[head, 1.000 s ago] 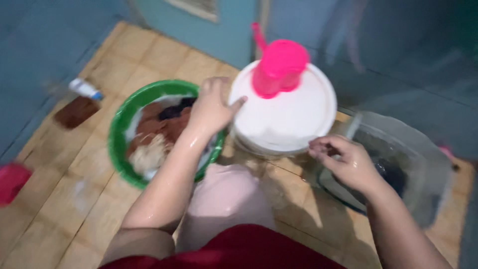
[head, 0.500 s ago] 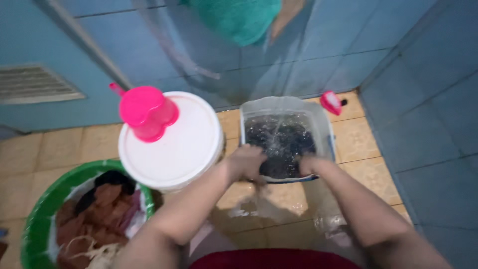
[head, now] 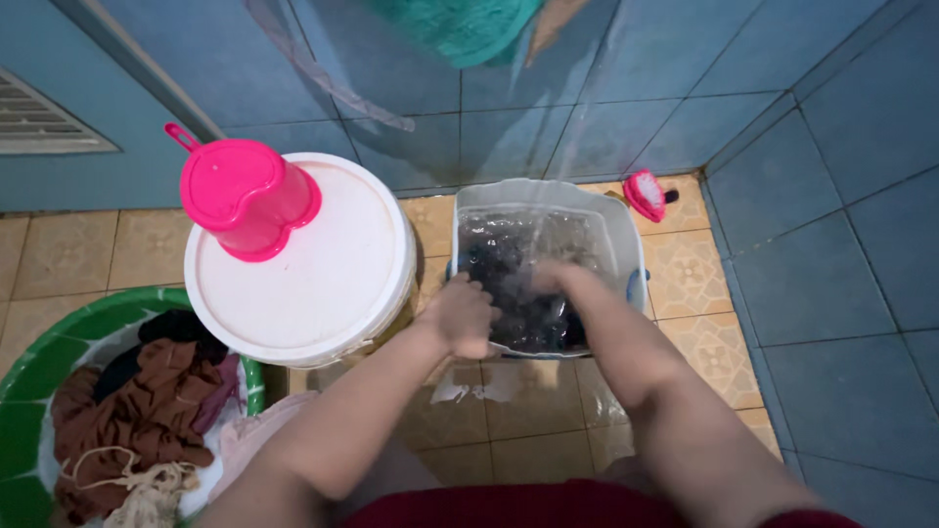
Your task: The person hand-washes clothes in a green basin filled with soapy water, then rinses each item in a clear bucket of water. They transfer the rinsed clothes into a white bucket and finally rinse the green basin under running water.
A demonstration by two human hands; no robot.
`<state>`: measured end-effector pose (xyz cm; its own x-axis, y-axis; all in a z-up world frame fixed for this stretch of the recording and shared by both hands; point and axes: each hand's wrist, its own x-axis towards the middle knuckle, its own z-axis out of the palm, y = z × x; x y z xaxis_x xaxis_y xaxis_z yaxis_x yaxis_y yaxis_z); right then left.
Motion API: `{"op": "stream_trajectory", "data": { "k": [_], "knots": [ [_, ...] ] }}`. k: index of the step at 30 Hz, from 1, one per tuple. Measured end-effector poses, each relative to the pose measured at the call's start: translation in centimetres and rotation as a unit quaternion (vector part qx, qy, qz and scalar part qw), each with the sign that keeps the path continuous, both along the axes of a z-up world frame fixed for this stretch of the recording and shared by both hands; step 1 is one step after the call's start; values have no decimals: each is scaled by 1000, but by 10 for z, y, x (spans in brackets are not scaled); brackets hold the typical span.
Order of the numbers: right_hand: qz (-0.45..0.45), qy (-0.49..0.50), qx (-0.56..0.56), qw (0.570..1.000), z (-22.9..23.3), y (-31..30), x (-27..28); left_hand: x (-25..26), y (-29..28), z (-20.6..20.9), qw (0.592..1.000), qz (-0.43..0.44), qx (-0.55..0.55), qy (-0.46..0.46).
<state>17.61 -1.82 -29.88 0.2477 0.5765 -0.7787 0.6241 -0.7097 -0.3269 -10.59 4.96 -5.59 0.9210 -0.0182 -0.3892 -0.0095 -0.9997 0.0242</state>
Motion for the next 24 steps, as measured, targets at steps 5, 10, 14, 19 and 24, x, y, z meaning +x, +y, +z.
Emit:
{"op": "stream_trajectory", "data": {
  "k": [5,10,14,19,24],
  "knots": [
    [286,12,48,957,57,-18,-60,-7,7,4,998,21,-58,-33],
    [117,-10,224,968,238,-72,-62,-10,11,-4,996,17,-70,-54],
    [14,-179,355,917,385,-102,-62,-5,13,-11,998,-17,-47,-42],
    [78,-244,424,869,418,-89,-73,-6,14,-4,998,-23,-62,-20],
    [257,-294,335,858,307,-42,-54,-8,17,-10,996,-21,-68,-49]
  ]
}}
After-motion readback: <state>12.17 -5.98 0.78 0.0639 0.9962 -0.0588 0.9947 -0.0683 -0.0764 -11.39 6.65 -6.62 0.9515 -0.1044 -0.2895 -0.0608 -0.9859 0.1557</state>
